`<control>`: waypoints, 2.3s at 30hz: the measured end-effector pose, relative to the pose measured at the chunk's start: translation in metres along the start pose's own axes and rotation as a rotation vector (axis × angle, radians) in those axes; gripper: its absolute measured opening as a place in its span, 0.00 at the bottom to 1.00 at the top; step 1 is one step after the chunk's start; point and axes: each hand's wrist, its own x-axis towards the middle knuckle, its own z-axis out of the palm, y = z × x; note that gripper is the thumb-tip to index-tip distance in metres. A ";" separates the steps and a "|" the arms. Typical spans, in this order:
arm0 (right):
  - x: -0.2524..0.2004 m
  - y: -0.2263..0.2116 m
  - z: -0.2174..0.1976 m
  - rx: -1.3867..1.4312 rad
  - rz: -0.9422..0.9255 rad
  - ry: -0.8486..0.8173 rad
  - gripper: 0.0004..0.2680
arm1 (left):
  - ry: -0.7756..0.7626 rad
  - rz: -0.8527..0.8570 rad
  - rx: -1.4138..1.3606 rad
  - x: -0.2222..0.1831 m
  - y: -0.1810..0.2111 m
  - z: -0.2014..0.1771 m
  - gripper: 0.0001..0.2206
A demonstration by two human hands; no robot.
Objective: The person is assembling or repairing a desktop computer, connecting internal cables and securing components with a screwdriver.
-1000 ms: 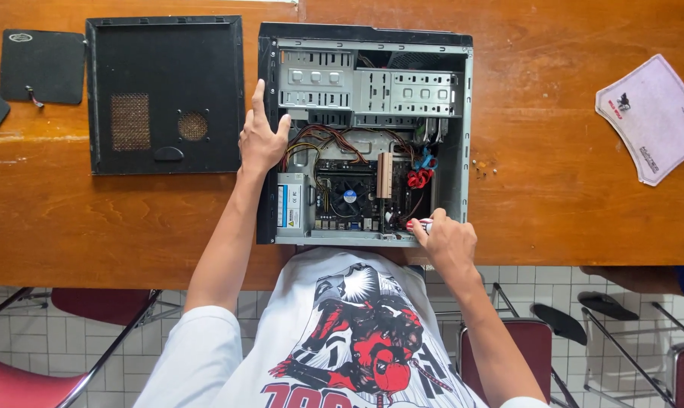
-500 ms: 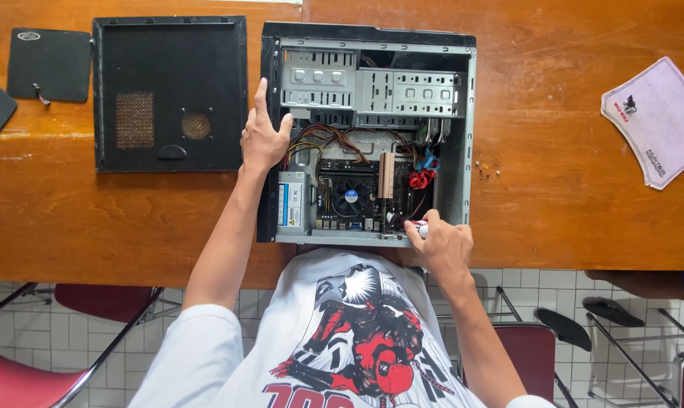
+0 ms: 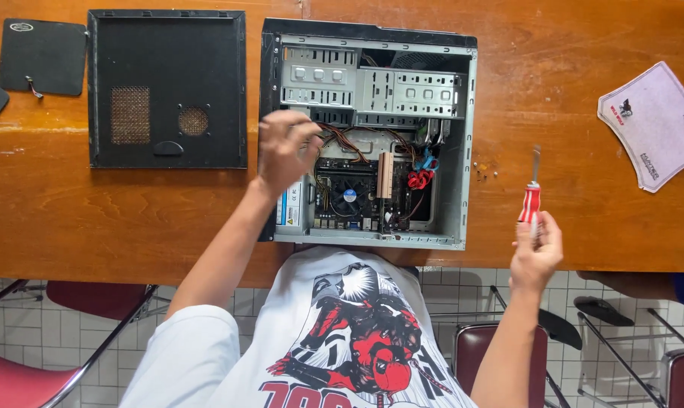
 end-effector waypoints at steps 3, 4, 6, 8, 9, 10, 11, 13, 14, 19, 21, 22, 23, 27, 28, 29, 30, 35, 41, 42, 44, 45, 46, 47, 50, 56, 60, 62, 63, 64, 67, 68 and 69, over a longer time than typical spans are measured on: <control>-0.017 0.070 0.007 -0.112 0.092 0.024 0.14 | -0.418 0.026 -0.212 -0.027 0.053 0.003 0.16; -0.024 0.089 0.011 -0.146 0.191 0.038 0.14 | -0.738 -0.009 -0.363 -0.033 0.075 -0.003 0.23; -0.037 0.097 0.017 -0.173 0.276 0.066 0.14 | -0.870 0.055 -0.245 -0.044 0.087 0.021 0.27; -0.048 0.104 0.025 -0.198 0.367 0.089 0.14 | -1.008 0.116 -0.119 -0.076 0.082 0.050 0.32; -0.050 0.107 0.025 -0.278 0.358 0.120 0.14 | -1.049 0.172 -0.064 -0.097 0.077 0.074 0.29; -0.051 0.111 0.024 -0.358 0.349 0.151 0.13 | -1.089 0.228 -0.008 -0.119 0.072 0.099 0.26; -0.049 0.114 0.024 -0.359 0.350 0.155 0.13 | -1.089 0.232 -0.010 -0.124 0.069 0.106 0.26; -0.049 0.120 0.026 -0.472 0.325 0.176 0.13 | -0.963 0.325 0.110 -0.137 0.062 0.117 0.18; -0.051 0.128 0.024 -0.472 0.328 0.175 0.13 | -0.965 0.326 0.110 -0.133 0.064 0.111 0.18; -0.041 0.145 0.028 -0.606 0.254 0.175 0.14 | -1.135 0.295 0.120 -0.109 0.070 0.094 0.27; -0.041 0.138 0.029 -0.640 0.219 0.146 0.14 | -1.180 0.279 0.113 -0.079 0.080 0.060 0.28; -0.042 0.134 0.031 -0.675 0.184 0.117 0.15 | -1.225 0.262 0.105 -0.065 0.085 0.042 0.29; -0.039 0.139 0.032 -0.669 0.179 0.117 0.15 | -1.221 0.260 0.111 -0.053 0.086 0.030 0.29; -0.021 0.125 0.034 -0.671 0.190 0.203 0.16 | -1.183 0.193 0.021 -0.019 0.100 -0.024 0.30; -0.012 0.113 0.034 -0.550 0.131 0.307 0.13 | -1.057 0.185 0.019 -0.012 0.107 -0.035 0.31; -0.003 0.073 0.041 -0.549 0.130 0.309 0.13 | -1.056 0.187 0.020 0.000 0.103 -0.048 0.31; 0.006 0.033 0.049 -0.413 0.021 0.363 0.11 | -0.826 0.138 -0.008 0.012 0.099 -0.059 0.27; 0.002 -0.096 0.104 -0.196 -0.343 0.198 0.04 | -0.599 -0.087 0.116 0.007 0.046 -0.076 0.23; -0.026 -0.106 0.209 -0.278 -0.249 -0.884 0.07 | -0.554 -0.083 0.150 -0.006 0.038 -0.071 0.21; -0.023 -0.095 0.223 -0.358 -0.257 -0.992 0.07 | -0.525 -0.101 0.132 -0.006 0.035 -0.068 0.20; -0.026 -0.089 0.238 -0.436 -0.259 -1.111 0.08 | -0.506 -0.128 0.120 -0.013 0.033 -0.069 0.18; -0.025 -0.094 0.240 -0.528 -0.294 -1.134 0.07 | -0.499 -0.130 0.125 -0.014 0.032 -0.066 0.18; -0.023 -0.098 0.242 -0.620 -0.328 -1.154 0.07 | -0.493 -0.132 0.130 -0.014 0.032 -0.062 0.17; -0.023 -0.094 0.243 -0.622 -0.329 -1.160 0.07 | -0.493 -0.138 0.131 -0.016 0.030 -0.060 0.17; -0.024 -0.073 0.248 -0.630 -0.281 -1.122 0.16 | -0.483 -0.138 0.131 -0.018 0.028 -0.057 0.17; -0.027 -0.060 0.254 -0.520 -0.263 -0.952 0.14 | -0.479 -0.126 0.158 -0.018 0.029 -0.053 0.17; -0.031 -0.066 0.259 -0.635 -0.292 -1.045 0.16 | -0.489 -0.133 0.175 -0.017 0.030 -0.055 0.16; -0.031 -0.057 0.261 -0.744 -0.350 -0.977 0.18 | -0.495 -0.134 0.173 -0.019 0.029 -0.053 0.16; -0.030 -0.054 0.261 -0.756 -0.348 -0.908 0.17 | -0.493 -0.132 0.177 -0.019 0.029 -0.053 0.16; -0.028 -0.052 0.261 -0.766 -0.346 -0.839 0.17 | -0.491 -0.129 0.180 -0.019 0.030 -0.052 0.16; -0.029 -0.056 0.263 -0.659 -0.365 -0.923 0.14 | -0.498 -0.133 0.189 -0.019 0.030 -0.052 0.16; -0.030 -0.059 0.261 -0.660 -0.366 -0.921 0.14 | -0.496 -0.132 0.188 -0.016 0.031 -0.052 0.16; -0.034 -0.063 0.259 -0.704 -0.413 -0.978 0.15 | -0.506 -0.139 0.185 -0.016 0.032 -0.053 0.16</control>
